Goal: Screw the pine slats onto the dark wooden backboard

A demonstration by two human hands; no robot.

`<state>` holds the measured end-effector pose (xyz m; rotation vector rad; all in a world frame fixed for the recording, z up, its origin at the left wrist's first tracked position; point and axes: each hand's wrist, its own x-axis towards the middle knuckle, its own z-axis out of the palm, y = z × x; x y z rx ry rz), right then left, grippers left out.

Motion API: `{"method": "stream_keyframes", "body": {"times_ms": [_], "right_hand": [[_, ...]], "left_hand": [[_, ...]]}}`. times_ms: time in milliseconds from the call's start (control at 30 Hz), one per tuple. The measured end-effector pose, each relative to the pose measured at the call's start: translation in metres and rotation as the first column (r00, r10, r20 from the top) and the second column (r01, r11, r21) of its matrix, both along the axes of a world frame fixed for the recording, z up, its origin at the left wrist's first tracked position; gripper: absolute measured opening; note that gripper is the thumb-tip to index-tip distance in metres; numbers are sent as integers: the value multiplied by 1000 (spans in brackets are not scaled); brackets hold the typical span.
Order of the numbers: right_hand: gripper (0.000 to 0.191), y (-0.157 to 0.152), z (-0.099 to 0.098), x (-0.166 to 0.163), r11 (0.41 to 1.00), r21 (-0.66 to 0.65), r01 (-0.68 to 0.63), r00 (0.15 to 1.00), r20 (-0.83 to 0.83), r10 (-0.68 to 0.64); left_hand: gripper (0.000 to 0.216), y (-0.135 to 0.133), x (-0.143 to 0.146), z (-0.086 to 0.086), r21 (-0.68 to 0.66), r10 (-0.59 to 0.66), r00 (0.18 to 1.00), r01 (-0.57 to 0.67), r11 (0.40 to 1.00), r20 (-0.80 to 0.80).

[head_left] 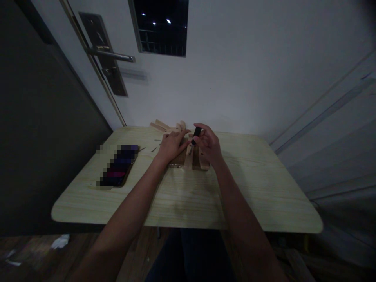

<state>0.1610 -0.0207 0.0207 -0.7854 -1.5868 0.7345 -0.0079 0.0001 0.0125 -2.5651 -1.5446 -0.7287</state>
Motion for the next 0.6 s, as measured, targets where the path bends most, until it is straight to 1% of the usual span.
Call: {"method": "stream_keyframes", "body": {"times_ms": [67,200,267,333,400,500,600], "right_hand": [[46,-1,1,1,1000,9,-17,1000,13,17],[48,-2,3,5,993,19,-118,993,11,117],[48,-2,2,5,991,13,-136,991,18,136],[48,-2,2,3,994,3,-108,994,25,108],[46,-2,1,2,999,6,-44,999,30,44],[43,-2,1,0,998,49,46,998,42,-48],[39,-3,2,0,997,69,38,998,48,-41]], "left_hand": [[46,0,0,0,-8,4,1000,-4,1000,2],[46,1,1,-1,-12,7,1000,-7,1000,-3],[46,1,1,-1,-4,10,1000,-10,1000,1],[45,1,1,-1,1,11,1000,-11,1000,6],[46,1,1,-1,2,7,1000,-7,1000,3],[47,1,0,-1,1,13,1000,-13,1000,-8],[47,2,0,-1,0,9,1000,-9,1000,-14]]}}
